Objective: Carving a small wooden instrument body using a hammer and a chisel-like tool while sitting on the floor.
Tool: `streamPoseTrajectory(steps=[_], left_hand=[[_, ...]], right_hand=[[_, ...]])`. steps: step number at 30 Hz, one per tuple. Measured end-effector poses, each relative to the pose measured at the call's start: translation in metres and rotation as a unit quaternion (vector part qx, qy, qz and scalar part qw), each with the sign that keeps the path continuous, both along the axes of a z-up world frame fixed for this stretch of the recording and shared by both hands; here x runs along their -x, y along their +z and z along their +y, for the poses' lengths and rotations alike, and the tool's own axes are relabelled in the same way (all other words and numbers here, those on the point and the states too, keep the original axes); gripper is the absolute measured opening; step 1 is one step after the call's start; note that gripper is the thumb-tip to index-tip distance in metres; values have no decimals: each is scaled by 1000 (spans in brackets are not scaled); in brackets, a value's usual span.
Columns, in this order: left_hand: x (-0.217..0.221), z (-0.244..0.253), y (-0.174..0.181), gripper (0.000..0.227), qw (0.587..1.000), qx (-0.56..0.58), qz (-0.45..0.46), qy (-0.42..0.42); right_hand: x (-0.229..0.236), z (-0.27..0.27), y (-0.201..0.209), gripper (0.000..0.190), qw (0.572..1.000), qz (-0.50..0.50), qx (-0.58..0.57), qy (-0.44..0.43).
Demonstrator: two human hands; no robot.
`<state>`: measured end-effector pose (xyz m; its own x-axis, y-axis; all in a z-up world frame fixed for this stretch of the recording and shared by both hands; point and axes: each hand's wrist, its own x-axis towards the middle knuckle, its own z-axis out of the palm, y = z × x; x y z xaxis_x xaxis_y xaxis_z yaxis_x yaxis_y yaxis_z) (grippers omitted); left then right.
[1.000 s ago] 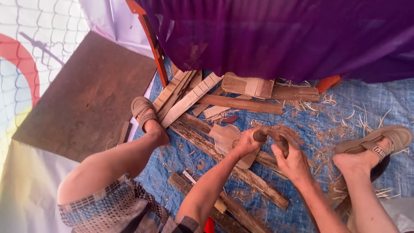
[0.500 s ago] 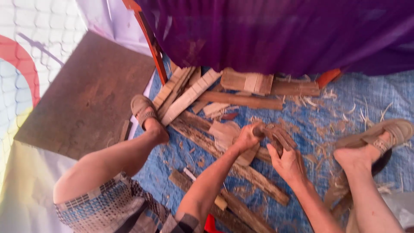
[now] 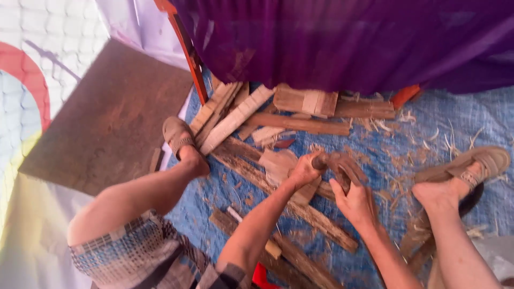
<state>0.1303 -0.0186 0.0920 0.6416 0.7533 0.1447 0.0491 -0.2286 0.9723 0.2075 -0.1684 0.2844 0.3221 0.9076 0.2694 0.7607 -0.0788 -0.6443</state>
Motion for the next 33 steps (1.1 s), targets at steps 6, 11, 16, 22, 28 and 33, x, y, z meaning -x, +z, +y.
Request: streamPoseTrajectory(steps=[6, 11, 16, 22, 28, 33], left_hand=[[2, -1, 7, 33, 999, -21, 3, 28], [14, -16, 18, 19, 1000, 15, -27, -2], [13, -15, 28, 18, 996, 48, -71, -12], [8, -18, 69, 16, 995, 16, -27, 93], [0, -28, 19, 15, 995, 21, 17, 93], [-7, -10, 9, 23, 986, 29, 127, 101]], right_hand=[[-10, -19, -32, 38, 995, -15, -95, -25], [-49, -84, -194, 36, 950, -125, 147, -245], [-56, -111, -253, 34, 892, -92, 355, -264], [-66, -88, -248, 70, 879, -69, 378, -281], [5, -30, -199, 66, 957, -225, 122, -138], [26, -4, -287, 90, 948, -161, 272, -38]])
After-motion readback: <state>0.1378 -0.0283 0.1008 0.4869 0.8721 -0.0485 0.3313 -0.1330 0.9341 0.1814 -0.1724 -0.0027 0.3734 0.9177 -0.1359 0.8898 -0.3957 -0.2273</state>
